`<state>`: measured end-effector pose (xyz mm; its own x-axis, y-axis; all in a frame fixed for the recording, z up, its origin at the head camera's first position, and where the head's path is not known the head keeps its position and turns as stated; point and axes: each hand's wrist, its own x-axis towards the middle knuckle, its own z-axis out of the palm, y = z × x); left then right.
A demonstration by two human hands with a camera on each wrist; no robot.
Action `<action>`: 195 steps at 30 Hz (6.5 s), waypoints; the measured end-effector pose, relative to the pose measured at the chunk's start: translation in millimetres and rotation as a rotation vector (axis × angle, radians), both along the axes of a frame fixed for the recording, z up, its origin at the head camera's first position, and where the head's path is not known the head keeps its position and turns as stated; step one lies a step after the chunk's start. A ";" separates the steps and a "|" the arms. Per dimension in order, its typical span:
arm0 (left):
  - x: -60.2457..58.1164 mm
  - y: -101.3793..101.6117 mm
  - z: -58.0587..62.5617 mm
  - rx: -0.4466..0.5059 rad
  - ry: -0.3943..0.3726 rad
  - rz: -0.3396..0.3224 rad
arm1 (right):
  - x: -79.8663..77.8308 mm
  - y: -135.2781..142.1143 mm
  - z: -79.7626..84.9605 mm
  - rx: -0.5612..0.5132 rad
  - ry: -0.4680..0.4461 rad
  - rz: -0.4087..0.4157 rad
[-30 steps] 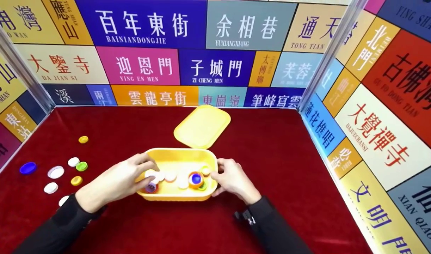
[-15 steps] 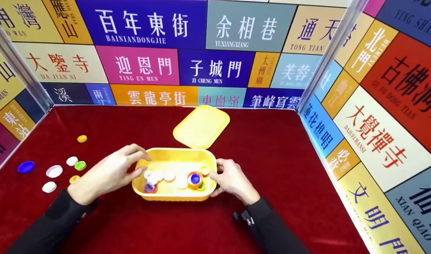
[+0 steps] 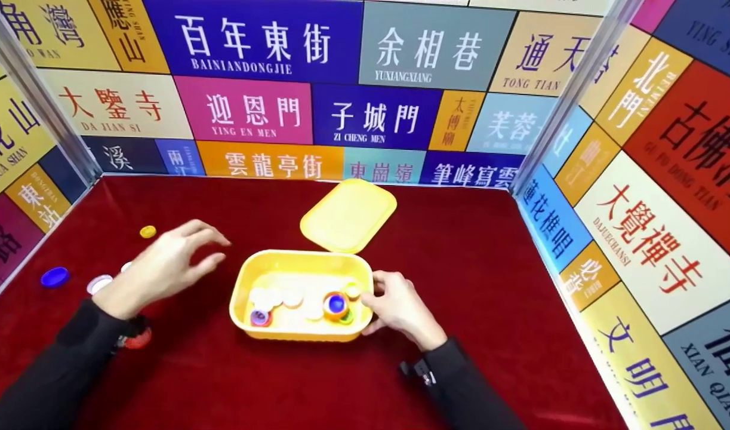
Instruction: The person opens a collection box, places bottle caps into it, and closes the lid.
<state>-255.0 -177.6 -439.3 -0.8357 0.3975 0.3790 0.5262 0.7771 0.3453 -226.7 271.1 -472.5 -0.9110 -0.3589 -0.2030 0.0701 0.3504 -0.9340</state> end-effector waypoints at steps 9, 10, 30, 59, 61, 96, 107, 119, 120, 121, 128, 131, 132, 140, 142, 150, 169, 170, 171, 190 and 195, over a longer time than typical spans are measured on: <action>-31.0 -47.2 -4.6 0.009 -0.099 0.123 | -0.4 1.2 -0.6 -0.013 0.003 -0.006; -34.7 -53.0 -5.2 0.006 -0.111 0.134 | -0.5 1.0 -0.4 -0.013 0.004 -0.006; -87.3 -127.4 -41.3 -0.042 -0.437 0.308 | 0.0 -0.1 -2.0 0.001 0.010 -0.015; -91.8 -126.9 -38.5 -0.068 -0.268 0.212 | -1.1 -0.5 -0.4 0.010 0.001 -0.023; -87.2 -122.0 -38.3 -0.057 -0.238 0.203 | -0.9 -0.6 -0.5 0.012 -0.001 -0.021; 28.9 68.9 -6.1 -0.086 0.106 -0.314 | 0.1 1.2 -0.9 0.009 -0.003 -0.011; 42.0 84.5 -14.8 -0.153 0.010 -0.350 | -0.7 0.1 -2.4 -0.003 0.002 -0.015; 44.3 81.8 -17.0 -0.131 0.046 -0.318 | -0.3 -0.2 -3.5 -0.011 0.011 -0.007; 44.6 80.9 -17.2 -0.129 0.046 -0.312 | -0.1 -0.1 -3.5 -0.012 0.010 -0.007; 44.9 80.2 -17.2 -0.124 0.045 -0.306 | 0.2 -0.1 -3.4 -0.011 0.009 -0.007; 43.3 73.6 -15.0 -0.104 0.067 -0.279 | -0.4 0.4 -2.6 -0.013 0.012 -0.005; 40.7 70.4 -13.1 -0.112 0.088 -0.262 | -0.5 0.3 -2.0 -0.013 0.013 -0.002; 40.0 69.1 -12.3 -0.114 0.090 -0.254 | -0.7 0.2 -1.6 -0.014 0.015 -0.001; 33.3 52.6 -4.2 -0.106 0.073 -0.161 | 1.3 -0.2 -2.6 -0.008 0.013 -0.004; 29.7 46.4 -2.0 -0.085 0.068 -0.136 | 1.2 -0.4 -2.2 -0.008 0.012 -0.005; 15.5 20.4 -2.1 -0.053 -0.013 -0.029 | 0.5 -0.3 -2.0 -0.006 0.016 -0.004; -12.0 -56.0 -2.0 0.019 -0.174 0.124 | 0.1 -0.3 -1.2 0.011 0.023 -0.005; -13.1 -61.2 -2.4 0.016 -0.181 0.131 | 0.2 -0.2 -1.2 0.009 0.022 -0.005; -14.1 -66.5 -3.2 0.015 -0.189 0.141 | 0.4 -0.2 -1.2 0.006 0.021 -0.004; -20.8 -134.0 -20.6 -0.132 -0.428 0.216 | 0.9 0.0 -1.2 0.000 0.016 0.001; -22.6 -139.5 -21.9 -0.146 -0.404 0.182 | 0.8 0.3 -1.6 -0.003 0.022 0.002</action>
